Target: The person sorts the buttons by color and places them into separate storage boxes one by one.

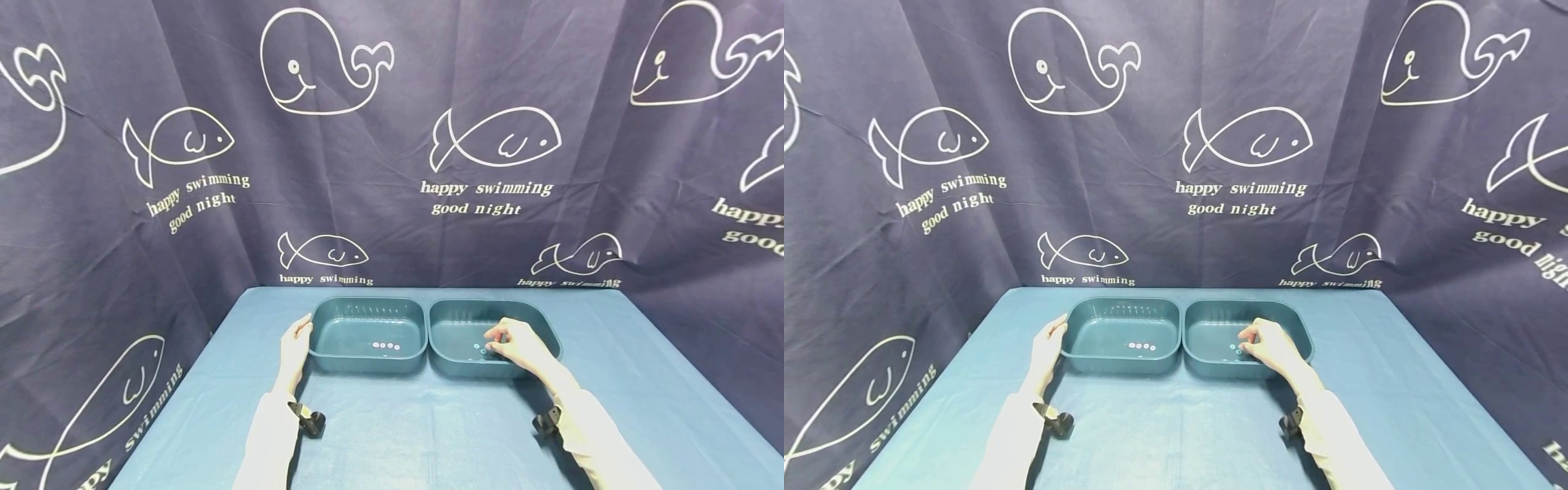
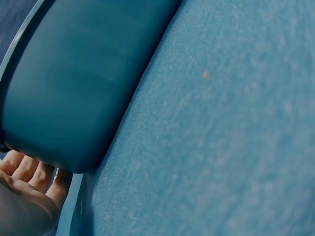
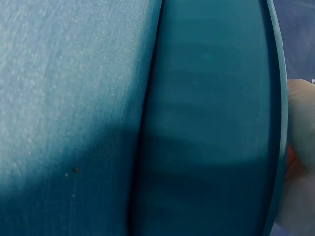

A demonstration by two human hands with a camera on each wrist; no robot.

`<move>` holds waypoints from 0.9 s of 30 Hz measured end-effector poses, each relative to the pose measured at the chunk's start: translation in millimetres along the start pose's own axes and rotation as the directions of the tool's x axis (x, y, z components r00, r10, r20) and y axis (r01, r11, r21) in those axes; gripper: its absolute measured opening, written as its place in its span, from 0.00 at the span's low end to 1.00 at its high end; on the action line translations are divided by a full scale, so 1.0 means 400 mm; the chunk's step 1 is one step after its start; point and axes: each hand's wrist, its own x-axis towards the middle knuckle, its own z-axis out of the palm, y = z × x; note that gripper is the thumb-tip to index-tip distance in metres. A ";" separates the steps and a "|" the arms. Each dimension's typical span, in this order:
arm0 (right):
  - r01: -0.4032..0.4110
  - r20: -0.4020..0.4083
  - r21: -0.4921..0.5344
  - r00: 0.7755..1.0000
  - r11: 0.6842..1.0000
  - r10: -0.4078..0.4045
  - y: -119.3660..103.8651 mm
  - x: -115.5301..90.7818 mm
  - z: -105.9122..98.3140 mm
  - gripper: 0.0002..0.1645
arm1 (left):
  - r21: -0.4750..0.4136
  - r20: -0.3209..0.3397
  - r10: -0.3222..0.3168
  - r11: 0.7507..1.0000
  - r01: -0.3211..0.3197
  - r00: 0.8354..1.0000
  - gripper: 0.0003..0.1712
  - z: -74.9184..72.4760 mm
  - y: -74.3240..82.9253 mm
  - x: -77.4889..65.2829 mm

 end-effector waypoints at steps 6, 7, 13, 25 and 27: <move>-0.022 -0.005 -0.013 1.000 1.000 0.022 -0.001 -0.005 -0.001 0.08 | 0.001 0.010 0.000 1.000 0.000 1.000 0.21 0.000 -0.006 0.001; -0.026 -0.008 -0.016 1.000 1.000 0.026 -0.001 -0.006 -0.002 0.08 | 0.002 0.012 0.001 1.000 -0.001 1.000 0.21 0.001 -0.006 0.001; -0.008 -0.053 -0.059 0.999 0.998 0.005 -0.011 -0.013 -0.014 0.05 | -0.004 0.018 0.003 1.000 -0.003 1.000 0.22 0.006 -0.006 0.002; 0.018 -0.159 -0.044 0.987 0.999 -0.024 -0.085 -0.023 -0.045 0.04 | 0.046 0.041 -0.037 0.998 0.035 0.998 0.22 -0.034 -0.004 0.018; 0.010 -0.176 -0.023 0.984 1.000 -0.014 -0.098 -0.028 -0.051 0.04 | 0.058 0.083 -0.067 0.996 0.062 0.994 0.23 -0.049 -0.003 0.020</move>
